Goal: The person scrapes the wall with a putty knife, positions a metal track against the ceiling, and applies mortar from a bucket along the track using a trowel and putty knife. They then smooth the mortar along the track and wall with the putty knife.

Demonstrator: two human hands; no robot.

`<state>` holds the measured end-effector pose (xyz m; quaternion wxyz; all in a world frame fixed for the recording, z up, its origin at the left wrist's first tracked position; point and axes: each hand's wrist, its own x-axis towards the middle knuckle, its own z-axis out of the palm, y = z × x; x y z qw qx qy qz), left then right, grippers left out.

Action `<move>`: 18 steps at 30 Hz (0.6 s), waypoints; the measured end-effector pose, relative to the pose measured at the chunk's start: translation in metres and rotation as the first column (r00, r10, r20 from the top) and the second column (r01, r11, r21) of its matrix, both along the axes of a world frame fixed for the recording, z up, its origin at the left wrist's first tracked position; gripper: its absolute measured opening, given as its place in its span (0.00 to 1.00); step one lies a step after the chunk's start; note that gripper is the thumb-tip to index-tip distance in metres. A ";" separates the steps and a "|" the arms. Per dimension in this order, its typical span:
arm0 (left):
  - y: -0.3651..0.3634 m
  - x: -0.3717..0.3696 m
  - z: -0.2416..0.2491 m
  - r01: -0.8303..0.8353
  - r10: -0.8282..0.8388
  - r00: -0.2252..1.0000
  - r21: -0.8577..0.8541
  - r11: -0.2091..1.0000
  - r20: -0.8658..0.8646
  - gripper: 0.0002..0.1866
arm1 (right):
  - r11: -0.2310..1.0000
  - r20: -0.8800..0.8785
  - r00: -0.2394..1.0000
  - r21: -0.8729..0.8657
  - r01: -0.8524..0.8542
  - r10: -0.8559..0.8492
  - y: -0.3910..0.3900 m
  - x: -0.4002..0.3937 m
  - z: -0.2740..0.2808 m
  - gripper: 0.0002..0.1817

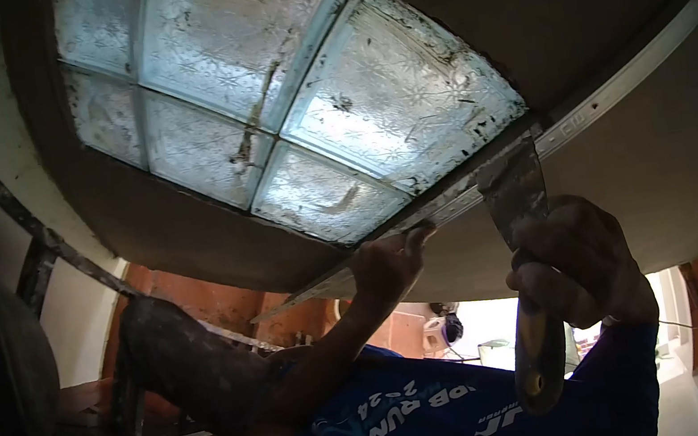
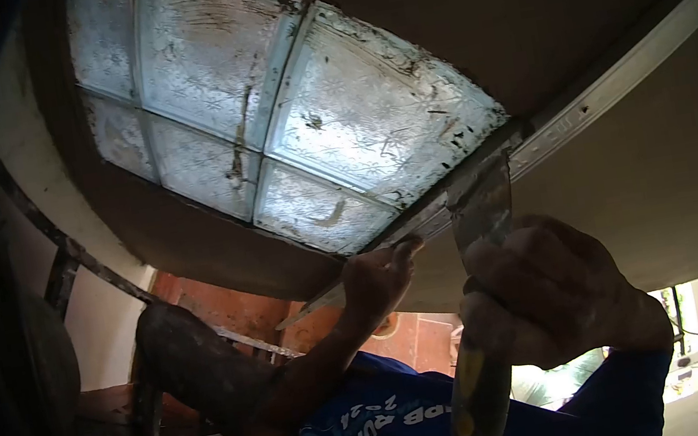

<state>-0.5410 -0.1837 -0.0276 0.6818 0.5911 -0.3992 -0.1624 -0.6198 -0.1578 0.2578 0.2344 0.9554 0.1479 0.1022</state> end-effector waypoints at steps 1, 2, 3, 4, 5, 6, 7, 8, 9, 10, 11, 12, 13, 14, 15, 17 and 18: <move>-0.010 -0.005 -0.014 -0.034 0.035 0.995 -0.010 0.999 0.096 0.20 | 0.999 0.007 1.000 0.046 -0.007 0.007 0.001 0.000 -0.002 0.15; -0.011 -0.006 -0.022 -0.085 0.085 0.978 -0.007 0.996 0.192 0.18 | 0.983 0.016 1.000 0.185 0.003 -0.006 0.001 -0.001 -0.012 0.14; -0.006 -0.004 -0.018 -0.053 0.058 0.992 -0.050 0.997 0.112 0.18 | 0.946 0.026 1.000 0.325 0.004 -0.013 0.003 -0.004 -0.021 0.13; 0.001 0.000 -0.010 -0.048 0.051 0.998 -0.092 0.995 0.032 0.18 | 0.889 0.041 0.999 0.457 -0.005 -0.016 0.004 -0.007 -0.029 0.13; -0.003 0.001 -0.011 -0.071 0.079 0.994 -0.093 0.993 0.081 0.15 | 0.808 0.124 0.992 0.587 -0.056 -0.022 0.007 -0.001 -0.045 0.12; -0.007 -0.003 -0.015 -0.065 0.081 0.978 -0.088 0.994 0.193 0.13 | 0.707 0.212 0.977 0.695 -0.132 -0.025 0.010 0.005 -0.062 0.12; -0.010 -0.004 -0.019 -0.050 0.070 0.956 -0.078 0.996 0.284 0.11 | 0.484 0.280 0.952 0.855 -0.187 -0.125 0.016 0.017 -0.088 0.15; -0.014 -0.005 -0.024 -0.020 0.043 0.934 -0.066 0.998 0.355 0.10 | 0.224 0.358 0.908 0.924 -0.310 -0.218 0.021 0.029 -0.114 0.18; -0.017 -0.002 -0.021 -0.016 0.032 0.939 -0.050 0.999 0.343 0.11 | 0.076 0.316 0.930 0.949 -0.307 -0.187 0.029 0.045 -0.114 0.18; -0.015 0.000 -0.017 -0.019 0.027 0.952 -0.028 0.999 0.306 0.11 | -0.062 0.273 0.949 0.956 -0.286 -0.160 0.037 0.059 -0.108 0.19; -0.014 0.001 -0.013 -0.017 0.019 0.963 -0.008 1.000 0.268 0.12 | -0.185 0.224 0.966 0.951 -0.246 -0.133 0.043 0.073 -0.103 0.19; -0.013 0.000 -0.008 -0.019 0.016 0.970 0.008 1.000 0.241 0.13 | -0.252 0.246 0.969 0.936 -0.246 -0.032 0.049 0.092 -0.098 0.21; -0.011 0.000 -0.005 -0.015 0.009 0.976 0.026 1.000 0.215 0.13 | -0.250 0.259 0.966 0.935 -0.250 0.005 0.053 0.109 -0.094 0.21; -0.011 0.000 -0.003 -0.018 0.010 0.980 0.039 0.999 0.197 0.14 | -0.218 0.272 0.960 0.943 -0.251 0.070 0.064 0.126 -0.081 0.23; -0.009 0.000 -0.001 -0.023 0.014 0.984 0.049 0.999 0.178 0.15 | -0.339 0.322 0.936 0.904 -0.260 0.139 0.091 0.147 -0.064 0.23; -0.008 -0.001 0.000 -0.029 0.019 0.990 0.070 0.997 0.142 0.18 | -0.277 0.337 0.911 0.922 -0.269 0.237 0.125 0.193 -0.044 0.19; -0.006 -0.001 0.000 -0.036 0.026 0.992 0.078 0.996 0.124 0.19 | -0.244 0.331 0.882 0.935 -0.258 0.335 0.140 0.220 -0.038 0.17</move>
